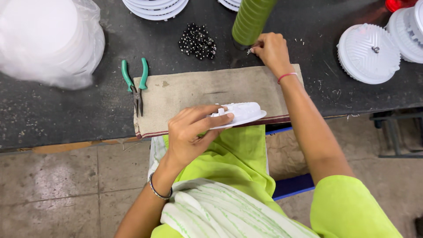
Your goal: The person uses a green electric screwdriver to drive small screws into the center of a white round lamp base, then fits a translucent diffuser cover onto the base and presses it to snap it in place. They stack the finished lamp on the table, take a new base, and repeat the screwing and cover-fitting steps.
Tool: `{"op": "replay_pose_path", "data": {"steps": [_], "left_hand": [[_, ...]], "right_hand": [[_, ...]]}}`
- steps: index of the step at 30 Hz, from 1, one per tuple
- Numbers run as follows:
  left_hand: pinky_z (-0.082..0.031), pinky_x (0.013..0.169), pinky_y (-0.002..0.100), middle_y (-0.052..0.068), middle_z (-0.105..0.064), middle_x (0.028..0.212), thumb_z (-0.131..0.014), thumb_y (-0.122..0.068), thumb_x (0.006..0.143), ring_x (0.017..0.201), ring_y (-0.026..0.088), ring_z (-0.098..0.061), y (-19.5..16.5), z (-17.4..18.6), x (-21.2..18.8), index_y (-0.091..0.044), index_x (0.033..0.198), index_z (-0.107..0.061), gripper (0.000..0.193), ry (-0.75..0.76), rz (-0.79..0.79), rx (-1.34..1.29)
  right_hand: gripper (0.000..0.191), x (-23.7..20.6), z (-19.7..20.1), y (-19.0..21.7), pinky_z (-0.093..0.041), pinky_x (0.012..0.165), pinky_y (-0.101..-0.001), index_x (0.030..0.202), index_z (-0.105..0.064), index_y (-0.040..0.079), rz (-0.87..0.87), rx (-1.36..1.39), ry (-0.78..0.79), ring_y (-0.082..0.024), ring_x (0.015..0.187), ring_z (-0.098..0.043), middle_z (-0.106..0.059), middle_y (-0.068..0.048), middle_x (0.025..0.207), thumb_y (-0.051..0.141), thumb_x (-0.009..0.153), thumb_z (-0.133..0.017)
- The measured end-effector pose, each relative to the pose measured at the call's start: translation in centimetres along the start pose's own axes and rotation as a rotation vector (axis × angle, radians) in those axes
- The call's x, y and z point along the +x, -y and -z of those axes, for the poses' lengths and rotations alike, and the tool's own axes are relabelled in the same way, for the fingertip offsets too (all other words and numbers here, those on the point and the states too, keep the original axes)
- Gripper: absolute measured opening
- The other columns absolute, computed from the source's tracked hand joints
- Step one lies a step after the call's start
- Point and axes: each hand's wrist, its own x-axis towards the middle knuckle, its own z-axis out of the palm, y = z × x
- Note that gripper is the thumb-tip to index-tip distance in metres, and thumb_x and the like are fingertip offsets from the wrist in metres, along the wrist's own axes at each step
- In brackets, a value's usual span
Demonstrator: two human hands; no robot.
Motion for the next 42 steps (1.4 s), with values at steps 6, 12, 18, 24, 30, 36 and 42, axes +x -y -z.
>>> {"op": "replay_pose_path", "data": {"steps": [6,12,18,24,30,36,42], "left_hand": [[-0.056,0.085,0.037,0.005,-0.075,0.116,-0.083,-0.003,0.075,0.1,0.024,-0.073,0.2,-0.1,0.0,-0.02,0.117,-0.076,0.046,0.025,-0.014,-0.004],[-0.056,0.086,0.037,0.002,-0.074,0.118,-0.084,-0.005,0.075,0.104,0.024,-0.073,0.1,0.0,-0.5,-0.022,0.118,-0.075,0.047,0.01,-0.026,-0.009],[-0.058,0.095,0.037,0.001,-0.074,0.122,-0.084,-0.004,0.079,0.112,0.024,-0.074,0.2,0.6,-0.6,-0.015,0.123,-0.069,0.048,0.002,-0.03,-0.08],[-0.057,0.091,0.038,0.003,-0.074,0.121,-0.084,-0.003,0.074,0.108,0.026,-0.074,0.2,0.5,-0.3,-0.009,0.123,-0.068,0.052,0.082,0.004,-0.093],[-0.057,0.09,0.037,0.003,-0.075,0.12,-0.082,-0.003,0.076,0.105,0.025,-0.074,-0.1,0.7,0.0,-0.01,0.125,-0.069,0.051,0.074,0.059,-0.068],[-0.057,0.093,0.037,0.004,-0.074,0.123,-0.084,-0.005,0.077,0.107,0.026,-0.074,0.0,0.6,-0.2,-0.011,0.126,-0.068,0.052,0.047,0.088,-0.094],[-0.057,0.089,0.037,0.004,-0.075,0.119,-0.086,-0.007,0.077,0.103,0.025,-0.074,0.1,0.6,0.0,-0.01,0.126,-0.069,0.052,0.047,0.1,-0.08]], "right_hand": [[0.009,0.1,-0.5,-1.5,-0.056,0.08,-0.0533,0.104,-0.074,0.004,0.148,-0.175,0.01,-0.048,0.092,-0.066,-0.072,-0.023,0.101,0.008,0.097,-0.072],[0.017,-0.8,1.7,0.1,-0.057,0.078,-0.0441,0.107,-0.071,-0.003,0.274,0.159,-0.119,-0.042,0.097,-0.071,-0.073,-0.024,0.103,0.006,0.093,-0.075],[0.013,-7.5,8.9,8.6,-0.058,0.076,-0.0254,0.107,-0.07,-0.002,-0.23,0.93,0.002,-0.012,0.084,-0.068,-0.071,-0.007,0.097,-0.005,0.095,-0.069],[0.024,-12.5,14.7,17.0,-0.055,0.083,-0.0289,0.102,-0.076,0.005,0.23,0.648,0.301,-0.016,0.094,-0.069,-0.071,-0.006,0.1,-0.004,0.081,-0.081],[0.027,-10.2,16.0,20.4,-0.057,0.081,-0.0328,0.099,-0.077,0.011,0.456,0.484,0.387,-0.021,0.094,-0.069,-0.073,-0.003,0.098,0.002,0.075,-0.084],[0.025,-9.4,16.2,20.9,-0.057,0.082,-0.0348,0.098,-0.076,0.011,0.533,0.427,0.394,-0.022,0.096,-0.068,-0.073,-0.002,0.098,0.004,0.076,-0.084],[0.027,-9.3,16.7,20.9,-0.058,0.082,-0.0366,0.102,-0.075,0.01,0.695,0.273,0.33,-0.025,0.098,-0.068,-0.072,-0.003,0.1,0.006,0.075,-0.083]]}}
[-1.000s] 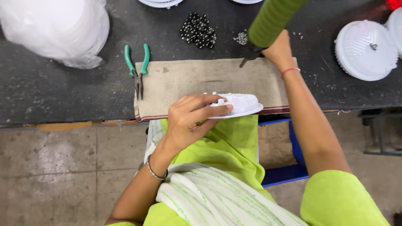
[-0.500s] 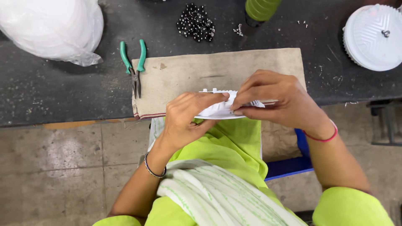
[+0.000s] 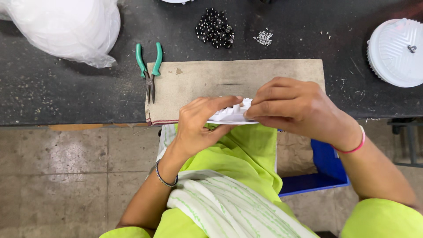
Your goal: The person uses a green electric screwdriver to drive small screws into the center of a white round lamp base, then fits a translucent diffuser cover onto the base and presses it to snap it in place. They stack the finished lamp on the table, take a new base, and repeat the screwing and cover-fitting steps.
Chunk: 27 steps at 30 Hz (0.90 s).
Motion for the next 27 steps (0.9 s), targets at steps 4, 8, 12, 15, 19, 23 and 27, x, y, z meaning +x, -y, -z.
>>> {"op": "replay_pose_path", "data": {"steps": [4,8,12,15,19,23,27], "left_hand": [[-0.057,0.091,0.037,0.004,-0.075,0.121,-0.085,-0.006,0.077,0.106,0.025,-0.074,0.0,0.0,0.0,-0.01,0.124,-0.068,0.051,-0.007,-0.025,-0.004],[-0.057,0.092,0.037,0.003,-0.075,0.119,-0.085,-0.006,0.077,0.107,0.026,-0.074,-0.2,-0.3,0.1,-0.011,0.122,-0.068,0.048,-0.026,-0.047,0.001],[-0.057,0.089,0.037,0.004,-0.075,0.116,-0.085,-0.004,0.074,0.105,0.026,-0.074,-0.2,-0.2,0.3,-0.012,0.119,-0.07,0.047,-0.029,-0.04,0.01],[-0.057,0.088,0.037,0.004,-0.075,0.116,-0.084,-0.003,0.074,0.104,0.025,-0.074,-0.1,-0.1,0.4,-0.011,0.117,-0.071,0.047,-0.016,-0.037,-0.01],[-0.057,0.09,0.037,0.004,-0.075,0.116,-0.084,-0.004,0.075,0.107,0.026,-0.074,-0.2,-0.2,0.4,-0.012,0.117,-0.07,0.046,-0.021,-0.063,-0.001],[-0.057,0.087,0.037,0.005,-0.075,0.117,-0.084,-0.004,0.074,0.103,0.026,-0.074,0.0,-0.2,0.3,-0.012,0.115,-0.071,0.044,-0.016,-0.051,-0.013],[-0.057,0.09,0.037,0.006,-0.075,0.117,-0.083,-0.004,0.076,0.105,0.027,-0.074,0.1,0.1,0.3,-0.011,0.115,-0.071,0.041,-0.03,-0.04,-0.038]], "right_hand": [[0.036,-0.1,0.5,0.1,-0.058,0.081,-0.0373,0.106,-0.075,0.01,0.064,-0.078,0.07,-0.026,0.1,-0.069,-0.072,-0.003,0.103,0.006,0.07,-0.079],[0.041,-0.2,1.1,0.4,-0.059,0.082,-0.0362,0.108,-0.076,0.01,0.074,-0.097,0.089,-0.025,0.103,-0.07,-0.073,-0.003,0.104,0.001,0.069,-0.074],[0.035,-0.1,0.8,0.3,-0.059,0.086,-0.035,0.108,-0.076,0.011,0.065,-0.062,0.047,-0.023,0.103,-0.07,-0.072,-0.002,0.104,0.001,0.074,-0.074],[0.032,-0.2,0.6,0.2,-0.059,0.085,-0.0347,0.107,-0.076,0.011,0.041,-0.038,0.037,-0.023,0.102,-0.069,-0.072,-0.001,0.104,0.002,0.076,-0.075],[0.038,-0.4,0.8,0.2,-0.059,0.085,-0.0361,0.107,-0.077,0.011,0.044,-0.023,0.073,-0.024,0.102,-0.069,-0.071,-0.002,0.103,-0.002,0.072,-0.073],[0.039,-0.7,0.6,0.0,-0.059,0.086,-0.0362,0.109,-0.077,0.013,0.021,0.004,0.075,-0.024,0.101,-0.069,-0.071,-0.002,0.105,-0.002,0.073,-0.074],[0.038,-1.1,-0.2,-0.2,-0.058,0.09,-0.0349,0.116,-0.075,0.014,-0.065,0.091,-0.003,-0.024,0.105,-0.07,-0.071,-0.005,0.109,-0.003,0.081,-0.074]]}}
